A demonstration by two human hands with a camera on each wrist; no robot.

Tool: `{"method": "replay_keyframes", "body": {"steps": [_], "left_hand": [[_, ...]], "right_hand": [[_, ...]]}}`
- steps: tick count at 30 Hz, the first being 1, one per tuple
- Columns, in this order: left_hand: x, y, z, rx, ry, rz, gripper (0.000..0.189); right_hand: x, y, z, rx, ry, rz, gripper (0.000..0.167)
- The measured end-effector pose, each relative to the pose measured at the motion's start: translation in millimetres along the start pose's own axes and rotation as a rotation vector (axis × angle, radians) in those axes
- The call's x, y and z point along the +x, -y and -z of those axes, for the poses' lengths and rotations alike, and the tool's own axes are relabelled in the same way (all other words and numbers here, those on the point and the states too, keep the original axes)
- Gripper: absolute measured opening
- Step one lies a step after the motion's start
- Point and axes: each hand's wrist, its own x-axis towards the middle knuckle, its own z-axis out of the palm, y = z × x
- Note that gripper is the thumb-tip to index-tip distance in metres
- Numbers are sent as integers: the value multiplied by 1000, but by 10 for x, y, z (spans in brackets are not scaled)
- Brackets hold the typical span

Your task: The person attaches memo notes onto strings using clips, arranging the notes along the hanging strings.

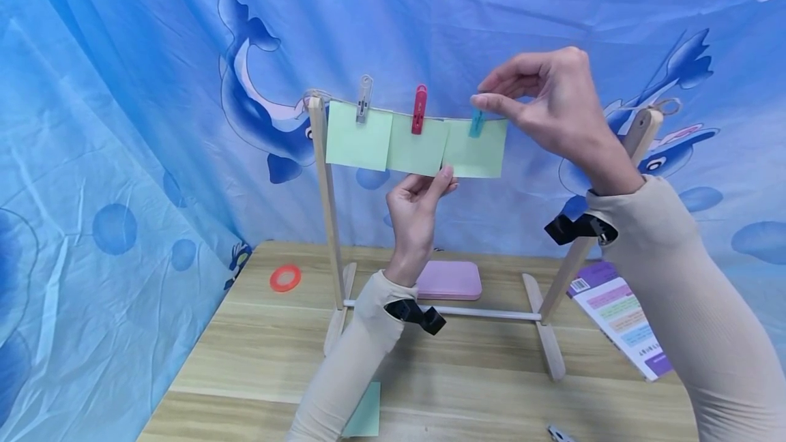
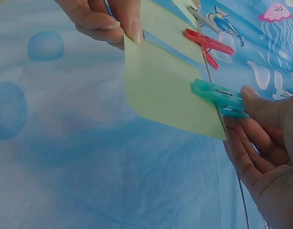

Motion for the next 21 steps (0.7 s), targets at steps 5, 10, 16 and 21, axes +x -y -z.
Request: {"method": "replay_keyframes", "body": {"steps": [5, 10, 16, 21], "left_hand": [[-6, -1, -1, -9, -6, -10, 18], [-18, -9, 5, -6, -10, -24, 19], [-33, -17, 25, -6, -8, -30, 17], [-33, -14, 27, -14, 0, -33, 17]], "right_hand": [[-17, 10, 2, -28, 22, 6, 15], [-40, 20, 2, -67, 57, 18, 23], [-53, 16, -1, -74, 74, 25, 27], [-72, 24, 23, -75, 88, 20, 32]]}}
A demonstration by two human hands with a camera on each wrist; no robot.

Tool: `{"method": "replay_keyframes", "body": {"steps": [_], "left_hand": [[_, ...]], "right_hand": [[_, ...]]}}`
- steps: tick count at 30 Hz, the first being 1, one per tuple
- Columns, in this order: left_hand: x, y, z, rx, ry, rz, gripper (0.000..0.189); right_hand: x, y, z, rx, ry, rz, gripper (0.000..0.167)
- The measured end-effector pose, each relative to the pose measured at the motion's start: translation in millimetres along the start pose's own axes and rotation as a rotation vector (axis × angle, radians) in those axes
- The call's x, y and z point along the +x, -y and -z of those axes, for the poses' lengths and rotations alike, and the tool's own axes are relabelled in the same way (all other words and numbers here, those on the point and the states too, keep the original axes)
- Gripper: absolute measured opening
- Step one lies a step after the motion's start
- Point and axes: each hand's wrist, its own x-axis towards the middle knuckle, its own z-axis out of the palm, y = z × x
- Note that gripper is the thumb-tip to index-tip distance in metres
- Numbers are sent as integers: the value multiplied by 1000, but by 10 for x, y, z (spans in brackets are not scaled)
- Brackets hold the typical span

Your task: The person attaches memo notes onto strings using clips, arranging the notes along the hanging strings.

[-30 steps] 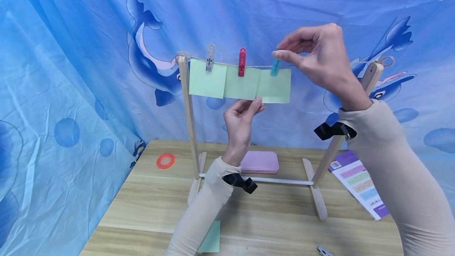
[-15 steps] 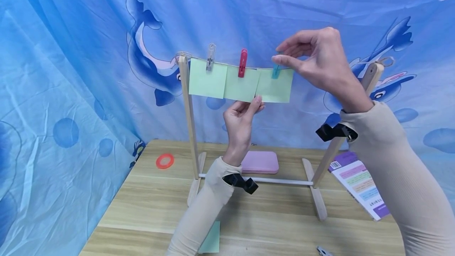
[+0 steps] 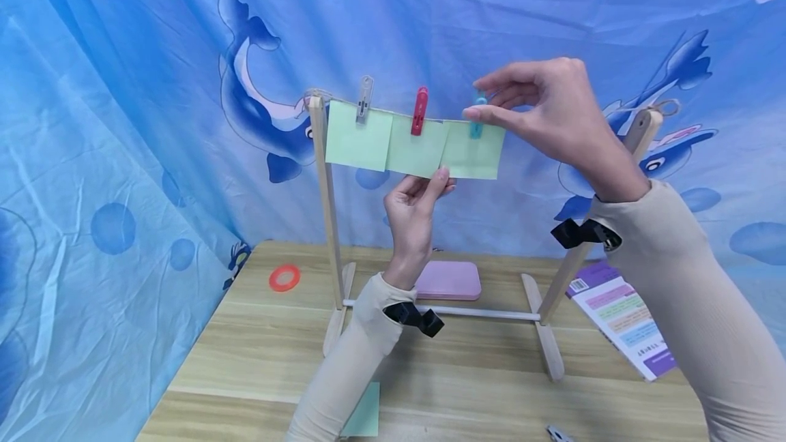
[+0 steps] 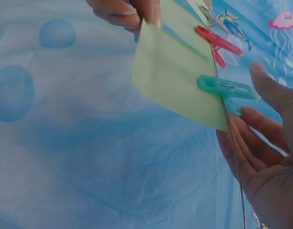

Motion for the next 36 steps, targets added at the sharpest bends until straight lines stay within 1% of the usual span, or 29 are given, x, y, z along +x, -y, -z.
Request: {"method": "replay_keyframes", "body": {"steps": [4, 10, 13, 16, 19, 22, 26, 29, 32, 36], "left_hand": [[-16, 9, 5, -5, 10, -1, 17], [-30, 31, 39, 3, 17, 12, 16], [-44, 46, 76, 22, 28, 31, 17], [-63, 62, 128, 54, 37, 52, 22], [-90, 73, 191, 83, 47, 73, 27], [-127, 78, 260, 101, 65, 94, 30], [-176, 75, 368, 146, 96, 112, 35], [-220, 61, 463, 192, 115, 114, 36], [-269, 47, 569, 259, 133, 120, 34], [-313, 47, 704, 358, 175, 129, 33]], "right_hand": [[-18, -19, 11, 1, 8, -15, 37], [-57, -61, 39, 6, 16, -29, 38], [-106, -74, 62, 22, 1, -28, 37], [-163, -76, 91, 41, -34, -24, 35], [-228, -81, 124, 48, -77, -1, 33], [-299, -98, 156, 104, -146, 37, 31], [-424, -115, 215, 179, -199, 96, 31], [-539, -122, 253, 200, -196, 116, 32], [-661, -146, 264, 218, -185, 115, 33], [-857, -216, 250, 206, -162, 86, 36]]}}
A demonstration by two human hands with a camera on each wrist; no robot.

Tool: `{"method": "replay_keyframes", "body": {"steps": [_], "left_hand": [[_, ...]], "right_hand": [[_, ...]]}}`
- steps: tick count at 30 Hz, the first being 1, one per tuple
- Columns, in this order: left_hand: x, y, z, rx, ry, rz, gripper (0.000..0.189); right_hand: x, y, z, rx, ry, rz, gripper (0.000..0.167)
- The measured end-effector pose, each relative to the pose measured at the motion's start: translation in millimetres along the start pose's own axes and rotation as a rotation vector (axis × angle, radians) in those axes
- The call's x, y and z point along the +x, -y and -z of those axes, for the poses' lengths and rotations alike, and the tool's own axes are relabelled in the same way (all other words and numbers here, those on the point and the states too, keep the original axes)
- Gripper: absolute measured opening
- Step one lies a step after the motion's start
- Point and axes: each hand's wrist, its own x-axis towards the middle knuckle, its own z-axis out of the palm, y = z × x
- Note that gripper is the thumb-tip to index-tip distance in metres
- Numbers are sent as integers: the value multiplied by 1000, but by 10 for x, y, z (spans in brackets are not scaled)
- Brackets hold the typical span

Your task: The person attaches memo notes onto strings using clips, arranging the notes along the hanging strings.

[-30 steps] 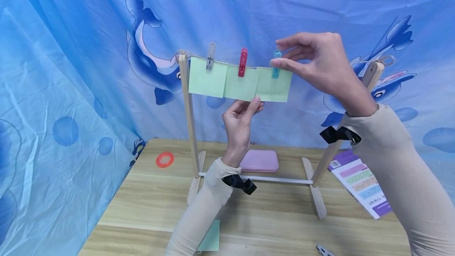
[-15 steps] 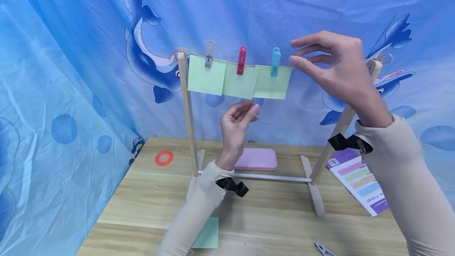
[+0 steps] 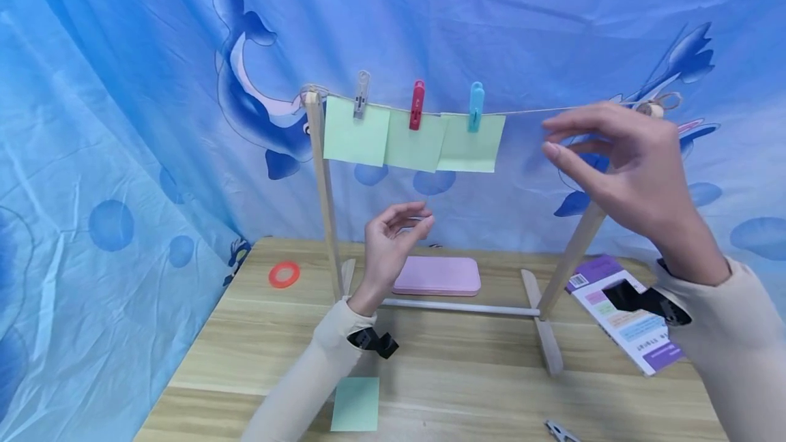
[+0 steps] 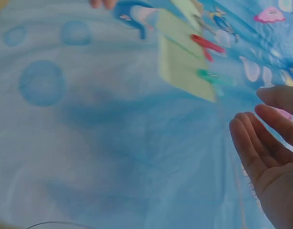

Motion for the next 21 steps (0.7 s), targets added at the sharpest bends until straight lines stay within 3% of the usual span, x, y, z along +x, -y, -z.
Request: {"method": "replay_keyframes", "body": {"steps": [8, 14, 21], "left_hand": [[-158, 88, 261, 166, 100, 47, 32], [-317, 129, 589, 283, 172, 101, 40], [-520, 164, 920, 435, 221, 174, 41]], "right_hand": [[-459, -195, -22, -98, 97, -38, 45], [-864, -266, -160, -66, 203, -83, 45], [-1367, -313, -288, -65, 313, -203, 41]]}}
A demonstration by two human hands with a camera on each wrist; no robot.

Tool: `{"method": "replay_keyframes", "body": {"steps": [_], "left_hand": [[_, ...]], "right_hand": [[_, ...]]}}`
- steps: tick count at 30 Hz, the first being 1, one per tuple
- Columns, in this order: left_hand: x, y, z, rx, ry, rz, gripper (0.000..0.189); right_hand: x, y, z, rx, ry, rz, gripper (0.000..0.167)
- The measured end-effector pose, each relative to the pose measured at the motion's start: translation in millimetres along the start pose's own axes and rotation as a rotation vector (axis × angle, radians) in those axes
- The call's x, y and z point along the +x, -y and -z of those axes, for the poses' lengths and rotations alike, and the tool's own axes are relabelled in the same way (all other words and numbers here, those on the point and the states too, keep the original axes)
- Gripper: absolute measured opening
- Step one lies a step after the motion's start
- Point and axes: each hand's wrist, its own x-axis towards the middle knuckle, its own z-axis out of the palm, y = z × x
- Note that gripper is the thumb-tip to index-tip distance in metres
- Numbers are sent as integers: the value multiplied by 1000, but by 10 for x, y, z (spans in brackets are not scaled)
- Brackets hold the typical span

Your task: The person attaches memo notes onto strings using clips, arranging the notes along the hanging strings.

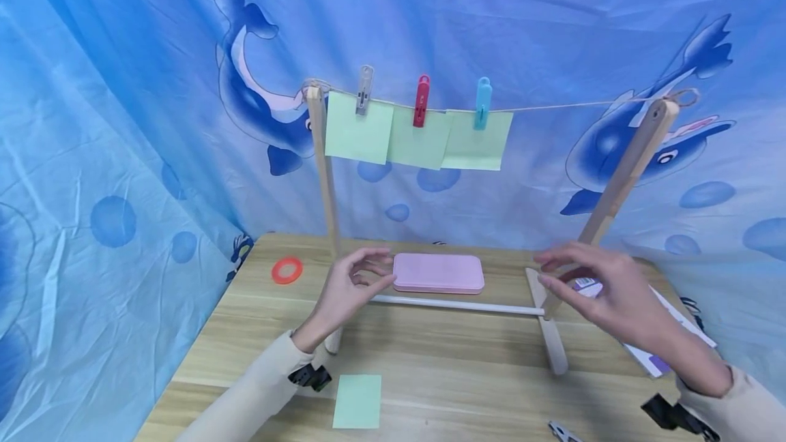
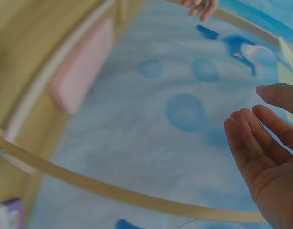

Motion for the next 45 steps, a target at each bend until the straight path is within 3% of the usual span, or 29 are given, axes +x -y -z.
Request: {"method": "replay_keyframes", "body": {"steps": [8, 16, 25, 28, 32, 39, 45], "left_hand": [[-284, 156, 97, 124, 88, 49, 46], [-558, 348, 159, 250, 223, 6, 48], [-781, 450, 220, 372, 391, 3, 58], [-839, 462, 238, 434, 413, -3, 61], [-918, 479, 252, 494, 434, 8, 64], [-1042, 522, 268, 524, 487, 40, 70], [-1088, 542, 299, 534, 495, 58, 73]], "right_hand": [[-377, -184, -213, 45, 45, -108, 37], [-683, -289, -313, 47, 82, -156, 33], [-1080, -425, -477, 48, 192, -307, 22], [-1224, -476, -548, 52, 189, -308, 22], [-1392, -565, -630, 110, 249, -288, 21], [-1643, -661, -659, 183, 473, -478, 28], [-1825, -716, -707, 217, 489, -528, 26]]}}
